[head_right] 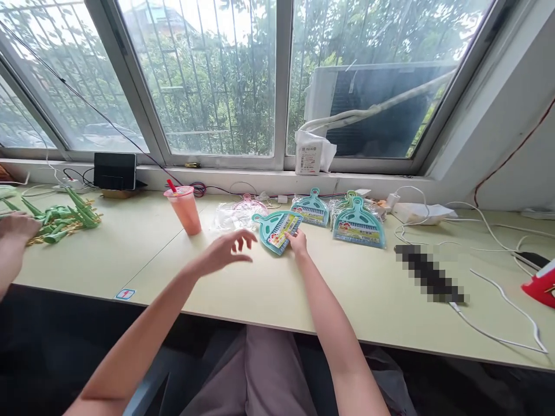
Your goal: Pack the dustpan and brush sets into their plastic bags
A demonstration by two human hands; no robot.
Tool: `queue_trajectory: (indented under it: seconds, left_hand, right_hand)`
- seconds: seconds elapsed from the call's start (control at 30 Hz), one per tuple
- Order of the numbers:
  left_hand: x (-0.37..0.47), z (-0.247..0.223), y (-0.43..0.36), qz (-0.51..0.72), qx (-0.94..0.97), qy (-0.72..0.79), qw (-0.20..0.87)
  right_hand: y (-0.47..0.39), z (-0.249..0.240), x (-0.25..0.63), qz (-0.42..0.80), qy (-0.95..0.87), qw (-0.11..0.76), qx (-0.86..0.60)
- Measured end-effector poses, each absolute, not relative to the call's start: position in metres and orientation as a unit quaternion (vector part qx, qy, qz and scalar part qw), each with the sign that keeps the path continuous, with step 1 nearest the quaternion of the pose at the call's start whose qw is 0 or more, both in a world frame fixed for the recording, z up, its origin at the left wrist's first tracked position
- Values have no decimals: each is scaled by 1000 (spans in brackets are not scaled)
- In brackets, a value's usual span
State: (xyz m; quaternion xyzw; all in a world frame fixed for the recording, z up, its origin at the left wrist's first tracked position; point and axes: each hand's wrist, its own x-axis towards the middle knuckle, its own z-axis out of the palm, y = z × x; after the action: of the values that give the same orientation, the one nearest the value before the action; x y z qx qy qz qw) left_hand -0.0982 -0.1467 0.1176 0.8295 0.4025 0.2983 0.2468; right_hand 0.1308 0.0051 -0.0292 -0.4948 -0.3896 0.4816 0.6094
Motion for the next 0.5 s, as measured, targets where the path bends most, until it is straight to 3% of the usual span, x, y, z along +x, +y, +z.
queue_trajectory:
  seconds: [0.1, 0.2, 0.33, 0.5]
  left_hand:
    - [-116, 91, -48, 389, 757, 501, 157]
    - [-140, 49, 14, 443, 649, 603, 138]
    - [-157, 6, 30, 378, 643, 654, 127]
    - [-134, -8, 21, 369, 700, 612, -9]
  right_hand:
    - [7, -29, 131, 487, -390, 602, -498]
    - [10, -30, 132, 483, -391, 599, -505]
    - [10, -30, 134, 485, -391, 598, -505]
    - [3, -28, 134, 479, -380, 607, -508]
